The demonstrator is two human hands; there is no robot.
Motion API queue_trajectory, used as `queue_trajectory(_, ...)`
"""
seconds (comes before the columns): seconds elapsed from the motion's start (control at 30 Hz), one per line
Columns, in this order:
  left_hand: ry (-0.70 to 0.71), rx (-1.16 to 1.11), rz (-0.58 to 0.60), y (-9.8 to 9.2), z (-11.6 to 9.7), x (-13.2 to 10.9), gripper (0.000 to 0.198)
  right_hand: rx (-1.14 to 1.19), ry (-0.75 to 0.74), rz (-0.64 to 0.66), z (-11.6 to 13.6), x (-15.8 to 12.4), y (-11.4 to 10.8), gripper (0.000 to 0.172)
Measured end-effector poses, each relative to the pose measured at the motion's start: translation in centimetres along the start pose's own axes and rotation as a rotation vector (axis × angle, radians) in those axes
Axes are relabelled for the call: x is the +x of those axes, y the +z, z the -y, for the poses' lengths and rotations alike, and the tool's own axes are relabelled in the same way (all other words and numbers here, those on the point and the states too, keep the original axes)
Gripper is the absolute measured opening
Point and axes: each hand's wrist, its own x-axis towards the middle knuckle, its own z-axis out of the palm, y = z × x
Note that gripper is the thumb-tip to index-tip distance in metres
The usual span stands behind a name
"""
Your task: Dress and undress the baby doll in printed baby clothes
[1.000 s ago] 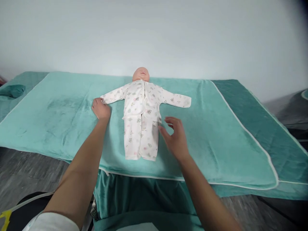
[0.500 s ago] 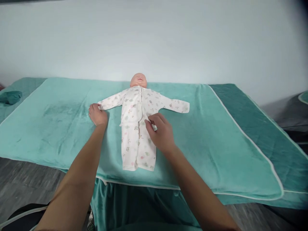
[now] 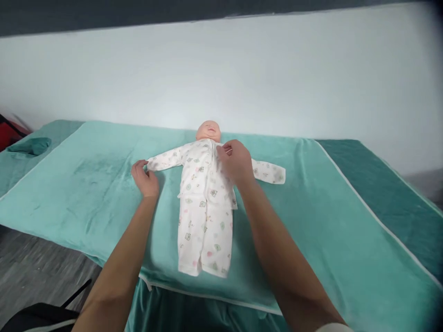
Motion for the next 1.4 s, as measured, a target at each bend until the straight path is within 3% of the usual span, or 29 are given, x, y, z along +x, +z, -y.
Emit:
queue_trajectory(0.07,0.049,-0.077,-0.031,0.6,-2.1,0.1,0.037,-0.132,0.062,0.072,1.0,2.5,1.3,0.016)
queue_trajectory(0.13,0.086,-0.205,0.014,2.0,-5.3,0.5,0.034,-0.247,0.113,0.171,1.9,3.7,1.9,0.017)
queue_trajectory(0.2,0.089,-0.357,0.156,4.1,-8.9,1.4,0.034,-0.301,0.122,0.228,2.3,3.9,1.9,0.019)
queue_trajectory(0.3,-0.001,-0.419,0.46,7.4,-13.8,3.2,0.027,-0.263,0.126,0.203,1.7,3.3,1.0,0.022)
queue_trajectory(0.4,-0.011,-0.328,0.725,9.2,-16.4,4.7,0.021,-0.135,0.166,0.267,0.5,3.2,0.1,0.025)
queue_trajectory(0.53,0.03,-0.252,0.832,9.5,-16.8,5.2,0.02,0.128,0.204,0.325,-1.0,4.1,0.2,0.026)
queue_trajectory(0.7,-0.024,-0.228,0.872,9.3,-16.3,5.2,0.019,0.408,0.219,0.08,-1.2,5.1,2.3,0.023)
queue_trajectory(0.83,-0.119,-0.325,0.882,9.7,-15.9,5.2,0.016,0.381,0.192,0.062,-0.9,5.1,3.5,0.017)
queue_trajectory(1.0,-0.296,-0.565,0.812,10.1,-15.4,4.7,0.011,0.3,0.163,0.058,-0.9,4.7,3.7,0.013)
queue_trajectory(1.2,-0.43,-0.696,0.787,10.0,-15.2,4.7,0.006,0.241,0.139,0.172,-0.7,4.5,3.2,0.013)
queue_trajectory(1.4,-0.478,-0.733,0.781,9.9,-15.3,4.7,0.002,0.158,0.028,0.146,-0.8,4.2,3.3,0.009)
